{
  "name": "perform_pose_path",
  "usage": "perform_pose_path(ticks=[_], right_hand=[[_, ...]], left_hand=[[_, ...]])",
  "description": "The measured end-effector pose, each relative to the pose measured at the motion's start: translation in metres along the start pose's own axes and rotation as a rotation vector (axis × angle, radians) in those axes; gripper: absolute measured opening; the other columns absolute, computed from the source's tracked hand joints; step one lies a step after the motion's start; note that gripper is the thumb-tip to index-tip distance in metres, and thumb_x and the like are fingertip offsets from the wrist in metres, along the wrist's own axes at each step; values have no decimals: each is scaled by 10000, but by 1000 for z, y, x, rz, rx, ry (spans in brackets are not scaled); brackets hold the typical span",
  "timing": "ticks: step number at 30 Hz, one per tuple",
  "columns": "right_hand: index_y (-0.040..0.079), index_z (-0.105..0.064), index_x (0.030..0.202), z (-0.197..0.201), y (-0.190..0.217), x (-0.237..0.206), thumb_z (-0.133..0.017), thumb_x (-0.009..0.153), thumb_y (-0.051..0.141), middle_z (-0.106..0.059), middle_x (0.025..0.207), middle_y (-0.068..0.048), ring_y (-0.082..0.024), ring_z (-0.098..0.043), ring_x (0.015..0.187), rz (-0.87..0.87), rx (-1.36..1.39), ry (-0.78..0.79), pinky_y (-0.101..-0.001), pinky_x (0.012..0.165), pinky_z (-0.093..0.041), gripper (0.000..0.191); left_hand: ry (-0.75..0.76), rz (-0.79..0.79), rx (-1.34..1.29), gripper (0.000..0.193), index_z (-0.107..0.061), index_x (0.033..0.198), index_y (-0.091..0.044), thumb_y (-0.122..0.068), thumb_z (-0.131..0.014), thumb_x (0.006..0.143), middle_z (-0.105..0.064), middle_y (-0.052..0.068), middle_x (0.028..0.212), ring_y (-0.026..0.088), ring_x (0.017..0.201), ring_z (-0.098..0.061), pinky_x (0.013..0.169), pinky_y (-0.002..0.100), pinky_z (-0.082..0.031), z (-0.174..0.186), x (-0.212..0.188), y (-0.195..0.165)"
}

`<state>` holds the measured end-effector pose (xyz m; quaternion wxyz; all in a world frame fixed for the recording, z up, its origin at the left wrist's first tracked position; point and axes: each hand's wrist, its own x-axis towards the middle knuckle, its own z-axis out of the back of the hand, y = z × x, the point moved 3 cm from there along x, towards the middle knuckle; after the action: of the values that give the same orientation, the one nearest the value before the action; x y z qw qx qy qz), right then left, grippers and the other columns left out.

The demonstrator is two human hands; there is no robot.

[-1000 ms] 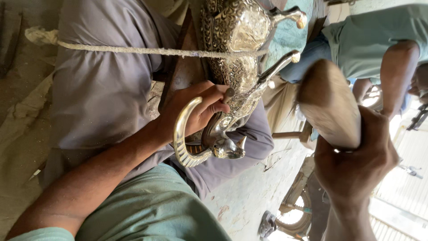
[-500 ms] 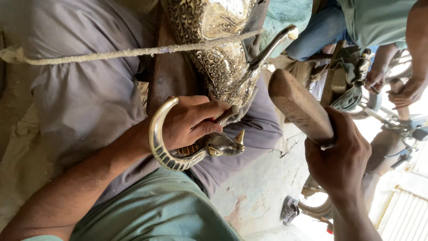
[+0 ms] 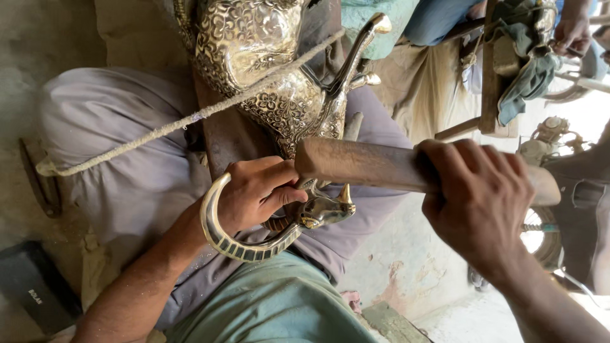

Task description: The person sits on the floor and uses a chisel and wooden mallet to chip away at a silver-colored metal goat sculpture. They repeatedly reposition the sculpture and strike different areas to refine its surface.

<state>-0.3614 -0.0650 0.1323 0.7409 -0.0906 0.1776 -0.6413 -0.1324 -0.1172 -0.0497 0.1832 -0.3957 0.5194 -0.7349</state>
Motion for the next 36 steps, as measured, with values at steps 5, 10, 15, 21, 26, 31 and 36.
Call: perform_pose_path(ticks=[5,10,15,21,26,31,36], right_hand=[[71,-654,1131,7,-6,-7,-686,870,53,-708,894,-105,-213,-681,764,-52,169,-36,-385,671,-561,263],[64,-644,1133,2,-5,-11,-667,907,83,-690,899,-70,-197,-667,743,-184,345,-24,-392,650,-563,228],[18,-626,1192,3,-5,-16,-665,900,46,-692,992,-129,-243,-682,878,-87,337,-98,-391,770,-571,296],[5,-641,1185,-3,-9,-16,-650,881,11,-714,976,-133,-224,-669,773,-132,362,-55,-354,603,-538,304],[53,-653,1142,-2,-3,-15,-668,872,16,-712,941,-113,-220,-673,782,-59,248,-72,-383,675,-556,273],[-12,-645,1174,3,-8,-14,-641,837,-20,-719,950,-149,-239,-679,780,-127,316,-30,-359,578,-545,337],[97,-698,1085,-9,-2,-13,-690,837,25,-712,814,-76,-228,-655,689,-53,27,107,-400,642,-541,258]], left_hand=[[3,-15,-12,290,-612,1150,-58,-255,-735,977,-646,114,854,289,704,-660,593,401,-499,-2,-2,3],[26,-34,-59,328,-618,1194,-56,-286,-715,982,-667,100,866,251,719,-696,587,371,-527,-1,1,3],[55,-26,-36,339,-633,1209,-59,-293,-708,976,-655,95,829,247,688,-674,582,386,-511,2,4,2],[90,-7,-22,310,-617,1163,-74,-273,-740,960,-666,98,865,236,712,-692,594,370,-532,1,5,2],[87,-103,-74,308,-622,1204,-98,-212,-753,950,-686,84,908,226,744,-706,621,357,-548,3,5,-1],[92,-22,1,338,-621,1207,-94,-193,-779,925,-663,98,863,230,726,-707,591,361,-537,3,9,0],[116,-45,-58,365,-623,1239,-87,-203,-770,926,-668,92,867,229,709,-691,593,359,-532,7,13,-3]])
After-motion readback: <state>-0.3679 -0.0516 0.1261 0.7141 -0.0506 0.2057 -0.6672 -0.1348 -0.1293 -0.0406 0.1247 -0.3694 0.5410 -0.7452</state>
